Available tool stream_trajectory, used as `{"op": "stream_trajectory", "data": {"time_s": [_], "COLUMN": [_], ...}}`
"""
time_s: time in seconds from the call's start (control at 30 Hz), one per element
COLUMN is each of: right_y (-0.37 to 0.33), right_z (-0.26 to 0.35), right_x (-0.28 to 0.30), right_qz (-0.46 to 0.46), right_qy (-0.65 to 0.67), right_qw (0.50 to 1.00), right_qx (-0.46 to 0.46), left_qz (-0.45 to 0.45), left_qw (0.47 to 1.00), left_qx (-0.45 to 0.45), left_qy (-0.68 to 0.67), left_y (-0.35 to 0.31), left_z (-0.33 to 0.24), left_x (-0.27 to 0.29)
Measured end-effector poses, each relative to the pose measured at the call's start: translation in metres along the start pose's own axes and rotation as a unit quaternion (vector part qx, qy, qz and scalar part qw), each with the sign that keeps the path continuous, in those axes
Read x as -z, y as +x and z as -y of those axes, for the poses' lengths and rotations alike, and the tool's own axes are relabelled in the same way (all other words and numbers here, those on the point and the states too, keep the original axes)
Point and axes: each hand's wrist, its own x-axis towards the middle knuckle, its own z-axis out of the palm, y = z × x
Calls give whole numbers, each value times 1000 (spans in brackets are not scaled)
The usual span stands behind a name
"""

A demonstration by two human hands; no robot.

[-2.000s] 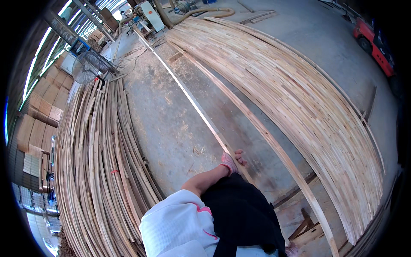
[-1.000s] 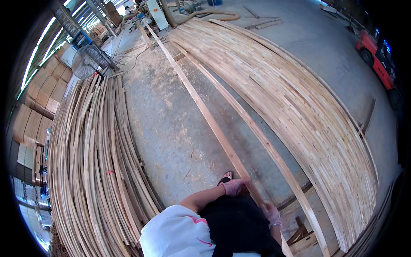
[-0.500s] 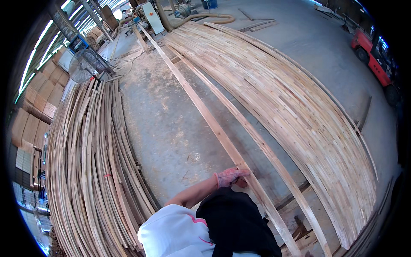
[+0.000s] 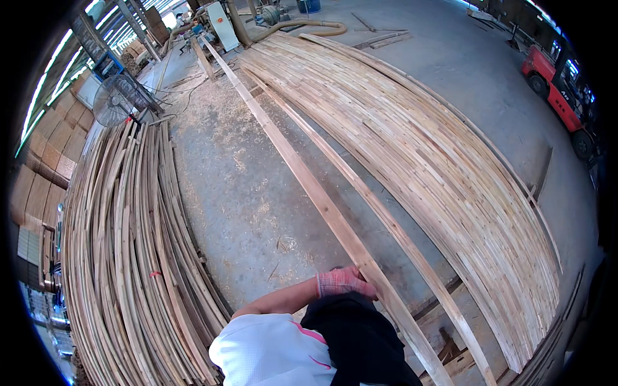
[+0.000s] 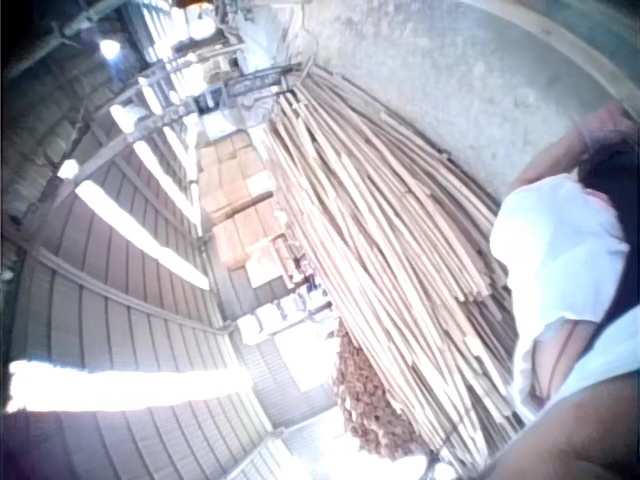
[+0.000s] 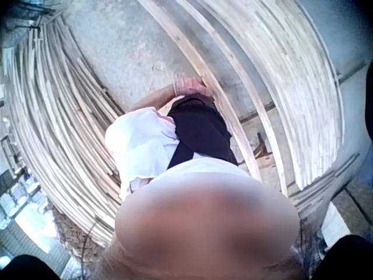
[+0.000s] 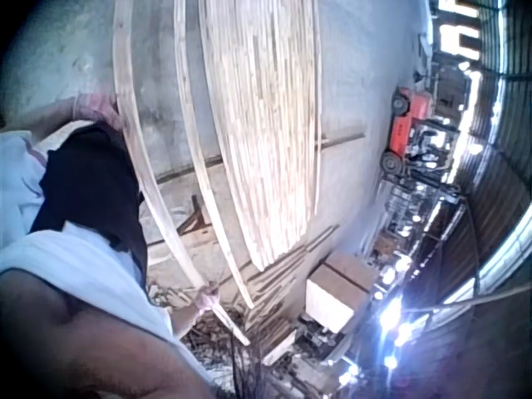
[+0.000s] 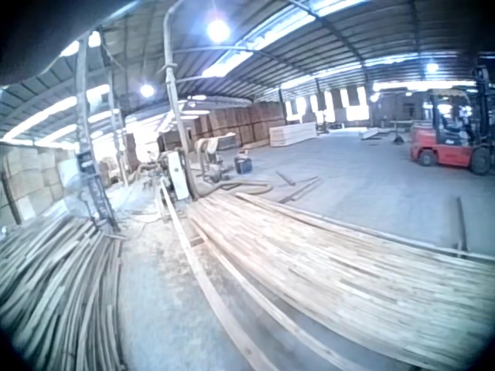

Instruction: The person moves long wood strips by hand from one stack to another in a large industrial space.

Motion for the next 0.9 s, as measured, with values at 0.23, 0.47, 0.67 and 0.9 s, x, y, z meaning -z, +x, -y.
{"op": "stream_trajectory", "data": {"time_s": [0.23, 0.47, 0.67, 0.9], "right_y": [18, 18, 7, -34], "right_z": [73, 275, 393, 544], "right_x": [36, 98, 112, 80], "right_qz": [90, 146, 111, 118], "right_qy": [174, 323, 371, 430], "right_qw": [976, 933, 919, 891], "right_qx": [-91, -63, -74, 88], "left_qz": [1, -219, -351, -44], "left_qw": [995, 950, 889, 947], "left_qx": [-83, -211, -235, -48], "left_qy": [53, -74, -174, -315], "left_y": [-1, -11, -4, 6], "left_z": [-34, -138, -173, -107], "left_x": [54, 148, 240, 243]}}
